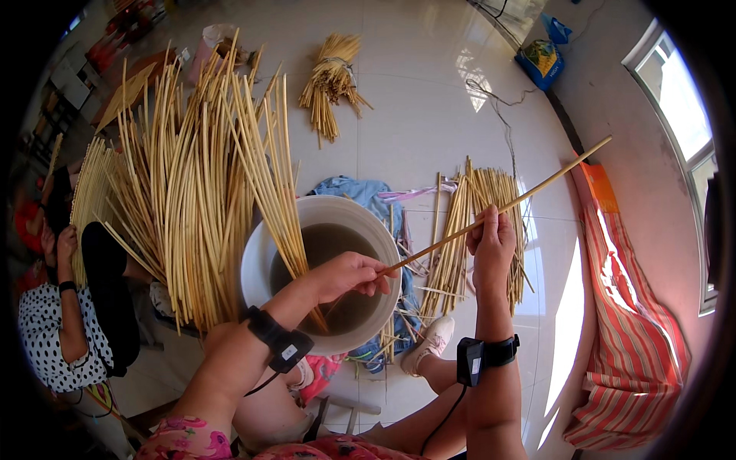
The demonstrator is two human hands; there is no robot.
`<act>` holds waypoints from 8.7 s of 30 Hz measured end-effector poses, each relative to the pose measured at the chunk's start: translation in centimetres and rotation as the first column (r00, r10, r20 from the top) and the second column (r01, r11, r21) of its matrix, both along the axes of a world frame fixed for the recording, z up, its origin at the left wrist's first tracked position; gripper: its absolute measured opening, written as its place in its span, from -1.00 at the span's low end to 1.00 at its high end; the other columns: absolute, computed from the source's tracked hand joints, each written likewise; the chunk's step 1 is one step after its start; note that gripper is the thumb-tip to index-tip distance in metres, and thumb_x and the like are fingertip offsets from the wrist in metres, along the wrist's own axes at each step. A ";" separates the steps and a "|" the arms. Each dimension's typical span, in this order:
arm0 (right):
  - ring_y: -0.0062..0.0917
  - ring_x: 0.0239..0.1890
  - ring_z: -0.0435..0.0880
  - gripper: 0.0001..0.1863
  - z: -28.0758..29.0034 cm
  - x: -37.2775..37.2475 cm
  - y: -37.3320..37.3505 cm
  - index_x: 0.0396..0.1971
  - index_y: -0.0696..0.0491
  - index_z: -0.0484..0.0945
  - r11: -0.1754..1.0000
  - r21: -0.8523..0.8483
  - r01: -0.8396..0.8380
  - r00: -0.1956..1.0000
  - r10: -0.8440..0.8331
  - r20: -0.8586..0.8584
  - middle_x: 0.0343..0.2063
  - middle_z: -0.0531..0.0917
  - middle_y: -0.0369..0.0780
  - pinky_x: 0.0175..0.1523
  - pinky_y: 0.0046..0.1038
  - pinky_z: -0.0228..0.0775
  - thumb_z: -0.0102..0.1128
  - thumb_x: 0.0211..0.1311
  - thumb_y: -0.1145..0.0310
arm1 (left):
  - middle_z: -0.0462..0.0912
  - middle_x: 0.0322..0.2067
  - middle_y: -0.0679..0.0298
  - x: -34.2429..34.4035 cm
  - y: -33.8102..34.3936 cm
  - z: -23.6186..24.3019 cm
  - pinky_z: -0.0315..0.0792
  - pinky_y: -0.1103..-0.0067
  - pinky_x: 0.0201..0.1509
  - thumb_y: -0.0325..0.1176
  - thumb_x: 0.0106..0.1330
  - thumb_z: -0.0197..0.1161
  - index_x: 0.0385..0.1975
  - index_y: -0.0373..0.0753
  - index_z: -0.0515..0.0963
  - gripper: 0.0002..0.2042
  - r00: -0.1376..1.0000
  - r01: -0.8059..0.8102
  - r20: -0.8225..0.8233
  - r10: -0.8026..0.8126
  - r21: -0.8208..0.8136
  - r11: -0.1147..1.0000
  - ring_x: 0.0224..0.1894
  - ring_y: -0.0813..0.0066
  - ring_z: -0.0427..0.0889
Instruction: The person dips long straws into a bucket of water and pulls them through their fingers to moisten them while working in a workshop.
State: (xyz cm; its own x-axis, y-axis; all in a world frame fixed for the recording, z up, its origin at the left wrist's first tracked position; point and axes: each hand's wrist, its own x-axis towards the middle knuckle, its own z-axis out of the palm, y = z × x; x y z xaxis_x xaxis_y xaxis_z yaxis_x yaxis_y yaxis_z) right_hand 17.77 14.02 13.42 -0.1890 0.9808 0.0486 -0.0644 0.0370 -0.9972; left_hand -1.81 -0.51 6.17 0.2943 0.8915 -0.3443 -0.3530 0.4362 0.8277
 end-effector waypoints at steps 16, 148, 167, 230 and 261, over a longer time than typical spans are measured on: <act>-0.82 -0.78 0.19 -0.69 0.4 -0.5 -0.6 -0.57 0.01 0.34 0.986 0.109 0.127 0.987 -0.136 0.084 -0.78 0.28 -0.43 -0.70 -0.74 0.00 -0.04 0.40 0.23 | 0.61 -0.46 0.29 0.4 0.0 -0.6 0.24 0.81 -0.43 -0.48 0.26 -0.02 -0.12 -0.39 0.55 -0.73 0.993 -0.089 -0.074 0.089 0.011 0.996 -0.52 0.74 0.36; -0.80 -0.65 0.14 -0.67 1.0 -1.8 -1.3 -0.46 0.08 0.39 0.961 0.242 -0.132 0.989 0.109 0.103 -0.69 0.27 -0.42 -0.56 -0.67 -0.04 -0.24 0.46 0.25 | 0.39 -0.66 0.16 1.8 0.7 -1.3 0.34 0.47 -0.37 -0.20 0.46 -0.18 -0.46 -0.29 0.30 -0.69 0.677 0.103 -0.662 0.323 0.519 0.848 -0.56 0.20 0.43; -0.67 -0.61 0.28 -0.70 5.5 10.3 4.2 -0.48 0.02 0.33 0.632 0.255 0.732 0.675 -0.724 -0.145 -0.60 0.35 -0.32 -0.52 -0.62 0.14 -0.37 0.41 0.30 | 0.63 -0.40 -0.06 -1.9 -0.2 -5.3 0.50 0.30 -0.12 -0.47 0.20 0.01 -0.43 -0.36 0.59 -0.81 0.002 0.004 -1.000 0.001 0.001 1.000 -0.26 0.03 0.63; -0.68 -0.58 0.45 -0.78 -3.0 -3.6 -3.9 -0.25 0.19 0.49 0.860 0.074 -0.506 0.737 0.386 0.555 -0.65 0.47 -0.32 -0.41 -0.60 0.34 -0.12 0.39 0.39 | 0.59 -0.20 0.04 -2.7 0.4 -13.2 0.35 0.46 0.08 -0.29 0.37 -0.12 -0.15 -0.41 0.51 -0.67 0.386 0.027 -0.921 -0.043 -0.036 0.999 -0.07 0.20 0.56; -0.76 -0.73 0.02 -0.73 0.7 5.5 4.6 -0.45 0.01 0.32 0.979 -0.128 0.159 0.987 -0.160 0.001 -0.74 0.10 -0.45 -0.66 -0.64 -0.20 -0.24 0.46 0.24 | 0.61 -0.39 0.31 -2.2 0.0 1.3 0.43 0.69 -0.23 -0.43 0.34 0.04 0.04 -0.33 0.48 -0.70 0.932 0.130 -0.358 -0.057 0.182 0.975 -0.40 0.67 0.50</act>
State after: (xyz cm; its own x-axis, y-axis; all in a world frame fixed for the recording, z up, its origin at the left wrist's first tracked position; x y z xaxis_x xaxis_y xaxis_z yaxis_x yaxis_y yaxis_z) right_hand 23.28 18.60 14.12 -0.0300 0.9965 -0.0777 -0.0776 -0.0798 -0.9938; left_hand -4.03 -0.50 7.50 0.2735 0.9266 -0.2583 0.0077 0.2664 0.9638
